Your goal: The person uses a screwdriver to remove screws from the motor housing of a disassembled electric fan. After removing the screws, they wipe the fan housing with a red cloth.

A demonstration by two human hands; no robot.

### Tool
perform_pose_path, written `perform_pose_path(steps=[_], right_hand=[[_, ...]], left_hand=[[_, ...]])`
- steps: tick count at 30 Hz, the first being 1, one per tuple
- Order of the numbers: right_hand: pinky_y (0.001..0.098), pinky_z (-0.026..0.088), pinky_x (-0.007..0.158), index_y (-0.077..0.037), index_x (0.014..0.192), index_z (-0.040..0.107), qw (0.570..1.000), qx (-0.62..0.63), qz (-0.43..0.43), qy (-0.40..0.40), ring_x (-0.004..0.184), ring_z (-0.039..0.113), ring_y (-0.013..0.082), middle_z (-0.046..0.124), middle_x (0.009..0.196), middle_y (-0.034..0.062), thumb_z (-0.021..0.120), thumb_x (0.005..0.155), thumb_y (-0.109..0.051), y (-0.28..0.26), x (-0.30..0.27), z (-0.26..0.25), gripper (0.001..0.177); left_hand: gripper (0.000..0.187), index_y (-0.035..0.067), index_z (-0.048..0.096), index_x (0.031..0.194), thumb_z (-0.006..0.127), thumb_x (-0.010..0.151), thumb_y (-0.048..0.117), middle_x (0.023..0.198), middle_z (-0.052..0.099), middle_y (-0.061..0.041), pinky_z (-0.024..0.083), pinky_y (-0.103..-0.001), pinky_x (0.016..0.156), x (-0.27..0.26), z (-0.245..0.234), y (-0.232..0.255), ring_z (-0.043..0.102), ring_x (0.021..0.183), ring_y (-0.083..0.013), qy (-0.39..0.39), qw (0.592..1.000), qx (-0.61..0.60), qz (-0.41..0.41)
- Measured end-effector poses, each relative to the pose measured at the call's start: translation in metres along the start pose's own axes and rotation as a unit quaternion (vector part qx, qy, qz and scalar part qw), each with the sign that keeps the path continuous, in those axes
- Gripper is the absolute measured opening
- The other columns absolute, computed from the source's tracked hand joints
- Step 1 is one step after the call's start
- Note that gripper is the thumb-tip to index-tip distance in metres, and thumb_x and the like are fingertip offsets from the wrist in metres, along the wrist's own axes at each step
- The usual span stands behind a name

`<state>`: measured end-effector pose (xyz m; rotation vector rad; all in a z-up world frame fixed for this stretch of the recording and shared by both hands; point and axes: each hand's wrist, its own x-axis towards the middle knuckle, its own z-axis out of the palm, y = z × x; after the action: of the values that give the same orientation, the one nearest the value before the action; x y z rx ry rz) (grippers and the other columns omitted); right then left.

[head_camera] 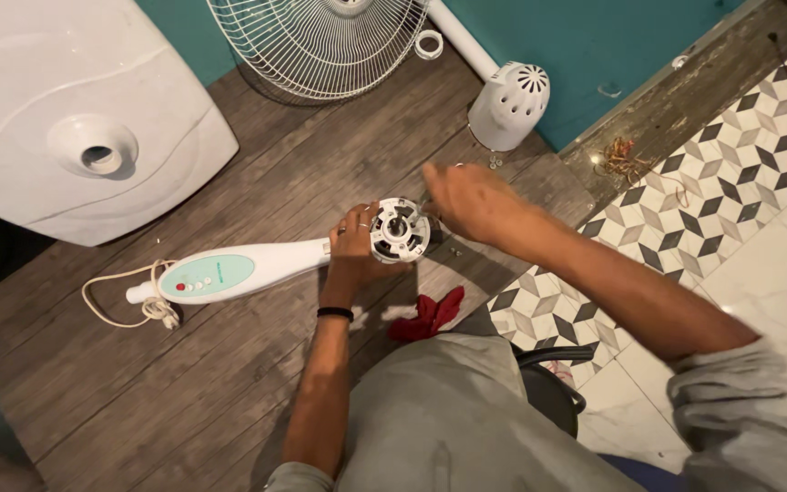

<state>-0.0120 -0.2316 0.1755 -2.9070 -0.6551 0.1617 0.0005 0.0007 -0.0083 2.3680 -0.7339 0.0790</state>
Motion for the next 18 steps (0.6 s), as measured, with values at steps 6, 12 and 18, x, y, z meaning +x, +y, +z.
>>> perform_pose_path(steps=[6,12,18], right_hand=[[0.0340,0.055,0.045,-0.007,0.078,0.073,0.948,-0.280,-0.146,0.032,0.066,0.070,0.0234,0.070,0.080,0.0121,0.067,0.075,-0.018,-0.006,0.015,0.028,0.013],[0.0403,0.055,0.050,-0.010,0.066,0.070,0.958,-0.176,-0.209,-0.089,0.055,0.069,0.0280,0.067,0.063,0.0086,0.064,0.091,-0.026,0.007,0.028,0.029,0.030],[0.0406,0.056,0.049,-0.007,0.070,0.069,0.969,-0.131,-0.163,-0.135,0.053,0.068,0.0266,0.066,0.059,0.0092,0.062,0.095,-0.022,0.009,0.030,0.028,0.030]], left_hand=[[0.130,0.001,0.047,0.145,0.097,0.042,0.063,0.139,0.053,-0.019,0.037,-0.053,0.104,-0.003,0.006,-0.003,0.052,0.128,-0.0369,0.015,1.000,0.001,0.012],[0.125,0.003,0.049,0.144,0.099,0.042,0.054,0.138,0.054,-0.015,0.040,-0.051,0.105,-0.004,-0.003,0.007,0.055,0.127,-0.0345,0.024,0.999,-0.019,0.013],[0.118,0.008,0.051,0.142,0.099,0.042,0.049,0.137,0.056,-0.014,0.040,-0.051,0.104,0.000,-0.019,0.020,0.056,0.126,-0.0332,0.009,0.999,-0.038,0.003]])
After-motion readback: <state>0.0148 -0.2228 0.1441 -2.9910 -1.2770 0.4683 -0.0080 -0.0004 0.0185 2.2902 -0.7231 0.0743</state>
